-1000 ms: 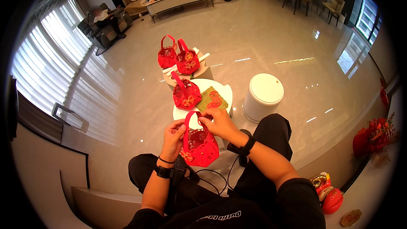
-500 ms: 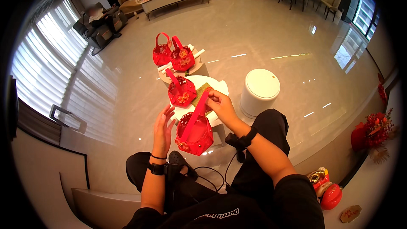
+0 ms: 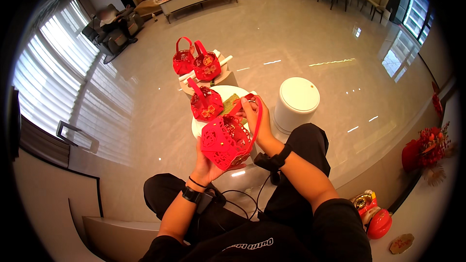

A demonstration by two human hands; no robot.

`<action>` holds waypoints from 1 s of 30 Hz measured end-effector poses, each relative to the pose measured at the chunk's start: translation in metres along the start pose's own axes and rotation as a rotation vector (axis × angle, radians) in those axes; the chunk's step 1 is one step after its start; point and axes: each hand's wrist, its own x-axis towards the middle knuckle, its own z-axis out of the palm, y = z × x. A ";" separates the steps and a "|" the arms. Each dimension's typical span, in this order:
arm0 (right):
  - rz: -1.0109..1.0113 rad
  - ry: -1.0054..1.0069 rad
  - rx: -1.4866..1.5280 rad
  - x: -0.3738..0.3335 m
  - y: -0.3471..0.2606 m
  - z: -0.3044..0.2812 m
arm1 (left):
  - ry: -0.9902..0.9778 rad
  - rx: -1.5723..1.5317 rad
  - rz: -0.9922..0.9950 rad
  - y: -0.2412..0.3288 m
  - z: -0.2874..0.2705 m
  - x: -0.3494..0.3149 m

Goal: The person assembles small red decorative paper baskets by hand, folding the paper pieces and attaching decorative symbols and bows to the sides.

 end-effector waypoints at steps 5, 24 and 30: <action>-0.048 -0.015 -0.083 -0.002 -0.005 0.003 | 0.171 0.118 0.086 0.000 -0.008 0.004; 0.116 -0.702 -0.199 -0.011 0.003 0.005 | 0.210 0.061 0.542 0.037 0.009 -0.002; 0.166 -0.641 -0.264 -0.023 0.015 0.014 | 0.213 0.094 0.395 0.035 0.001 -0.001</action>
